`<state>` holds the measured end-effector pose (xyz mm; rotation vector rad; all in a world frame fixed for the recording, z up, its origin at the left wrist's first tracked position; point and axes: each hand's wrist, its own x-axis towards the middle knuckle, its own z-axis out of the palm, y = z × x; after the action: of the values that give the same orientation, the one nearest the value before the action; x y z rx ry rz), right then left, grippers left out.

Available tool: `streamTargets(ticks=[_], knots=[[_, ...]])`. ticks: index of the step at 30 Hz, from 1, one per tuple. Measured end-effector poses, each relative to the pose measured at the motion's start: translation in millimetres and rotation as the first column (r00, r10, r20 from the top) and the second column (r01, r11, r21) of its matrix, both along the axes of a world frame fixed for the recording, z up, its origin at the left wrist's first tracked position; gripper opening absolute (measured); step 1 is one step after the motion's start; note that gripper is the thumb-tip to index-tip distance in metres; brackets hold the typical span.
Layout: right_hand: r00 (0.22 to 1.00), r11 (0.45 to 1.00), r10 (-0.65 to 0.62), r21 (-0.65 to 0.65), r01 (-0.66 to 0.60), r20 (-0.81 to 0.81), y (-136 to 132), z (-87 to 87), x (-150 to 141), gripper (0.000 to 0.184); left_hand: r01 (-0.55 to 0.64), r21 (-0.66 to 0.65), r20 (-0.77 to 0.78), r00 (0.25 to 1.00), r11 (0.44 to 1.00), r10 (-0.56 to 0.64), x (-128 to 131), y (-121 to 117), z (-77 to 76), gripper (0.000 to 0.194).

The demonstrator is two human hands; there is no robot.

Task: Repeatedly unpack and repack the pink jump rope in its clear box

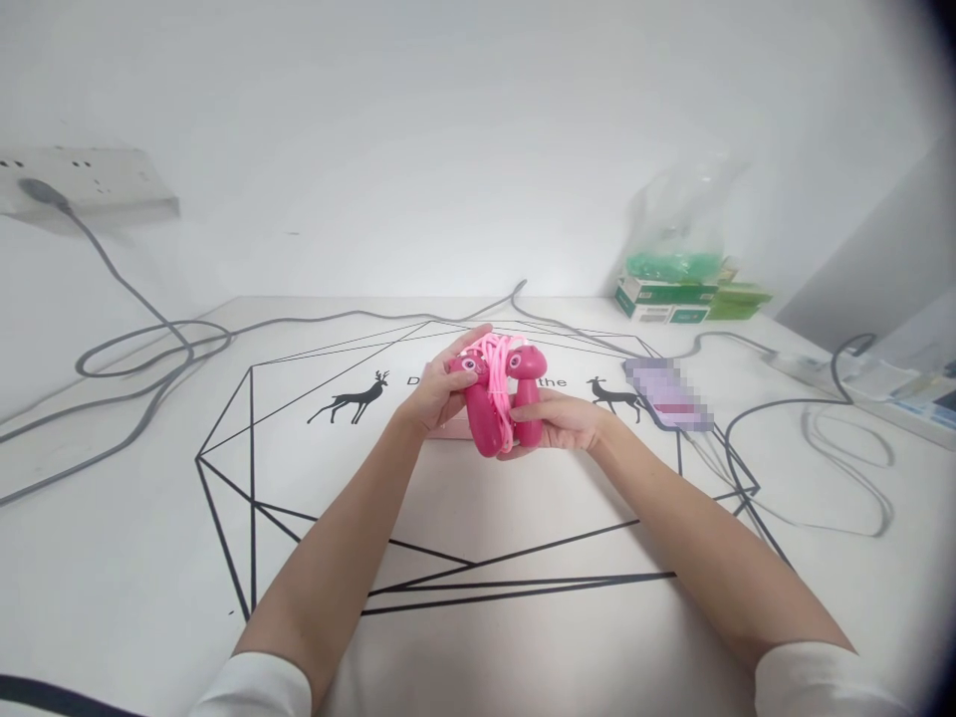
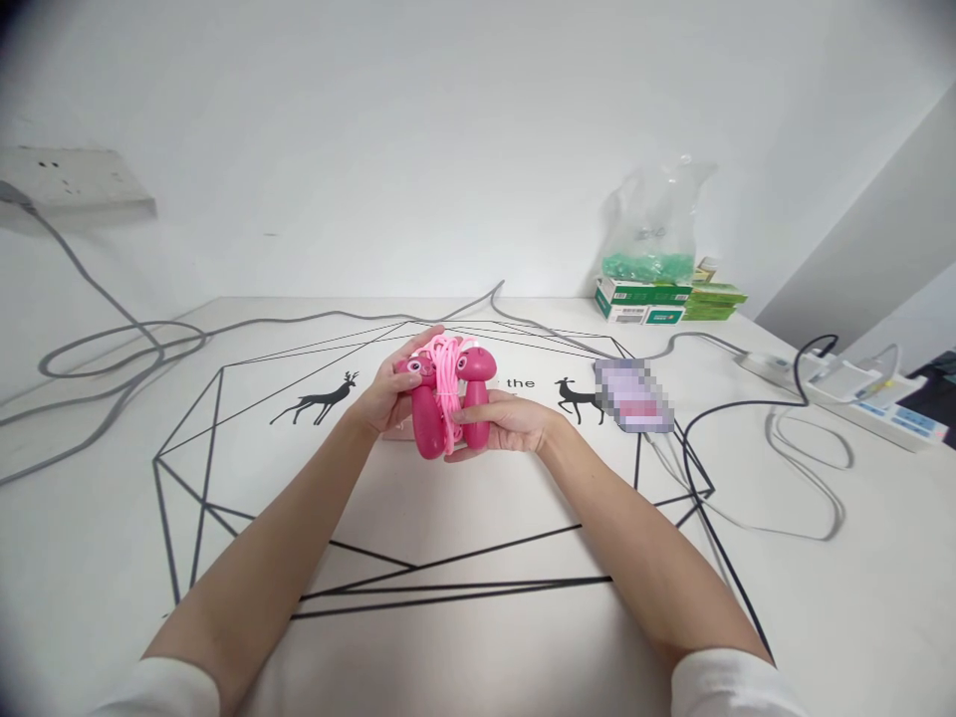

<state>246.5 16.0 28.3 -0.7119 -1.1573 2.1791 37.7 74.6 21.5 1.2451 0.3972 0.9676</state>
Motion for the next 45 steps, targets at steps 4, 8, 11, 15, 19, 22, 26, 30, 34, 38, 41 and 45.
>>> streamTargets(ticks=[4, 8, 11, 15, 19, 22, 26, 30, 34, 38, 41, 45], knots=[[1.0, 1.0, -0.01, 0.018, 0.01, -0.022, 0, -2.3, -1, 0.038, -0.018, 0.005, -0.005, 1.0, 1.0, 0.018, 0, 0, -0.5, 0.078], [1.0, 1.0, -0.014, 0.019, 0.014, -0.015, -1, -2.1, -2, 0.037, -0.027, 0.013, -0.01, 1.0, 1.0, 0.027, 0, 0, -0.3, 0.079], [0.999, 0.999, -0.043, 0.022, 0.043, -0.001, -2, 0.8, -4, 0.041, -0.02, 0.005, -0.01, 1.0, 1.0, 0.02, 1, -1, 0.3, 0.077], [0.983, 0.989, -0.147, 0.028, 0.145, 0.109, -3, 6.9, -8, 0.046, -0.052, -0.01, -0.002, 0.999, 0.999, 0.052, 4, -3, 3.2, 0.073], [0.967, 0.984, -0.176, 0.055, 0.168, 0.186, -3, 10.9, -7, 0.044, -0.095, -0.004, -0.006, 0.995, 0.995, 0.095, 8, -7, 8.2, 0.071], [0.969, 0.985, -0.166, 0.072, 0.155, 0.181, -3, 13.0, -5, 0.045, -0.137, 0.016, -0.001, 0.991, 0.99, 0.137, 13, -12, 10.6, 0.071], [0.966, 0.984, -0.162, 0.099, 0.145, 0.201, -3, 14.6, -3, 0.039, -0.208, 0.027, 0.037, 0.978, 0.978, 0.207, 20, -19, 10.0, 0.069], [0.965, 0.986, -0.143, 0.113, 0.12, 0.22, 0, 13.6, 2, 0.036, -0.227, -0.016, 0.024, 0.974, 0.974, 0.227, 24, -26, 11.2, 0.07], [0.969, 0.99, -0.078, 0.136, 0.047, 0.234, 8, 14.4, 15, 0.041, -0.142, -0.076, -0.09, 0.987, 0.987, 0.135, 17, -30, 21.8, 0.074], [0.933, 0.989, -0.008, 0.143, -0.046, 0.36, 18, 23.0, 25, 0.036, -0.095, -0.065, -0.27, 0.96, 0.993, 0.074, 5, -21, 42.3, 0.068], [0.864, 0.98, 0.07, 0.126, -0.152, 0.498, 25, 32.6, 26, 0.032, -0.042, 0.005, -0.512, 0.858, 0.999, 0.039, 3, -11, 58.3, 0.066], [0.783, 0.964, 0.144, 0.092, -0.248, 0.605, 31, 43.0, 22, 0.03, -0.006, 0.057, -0.644, 0.764, 0.998, 0.041, 7, -10, 68.4, 0.073]])
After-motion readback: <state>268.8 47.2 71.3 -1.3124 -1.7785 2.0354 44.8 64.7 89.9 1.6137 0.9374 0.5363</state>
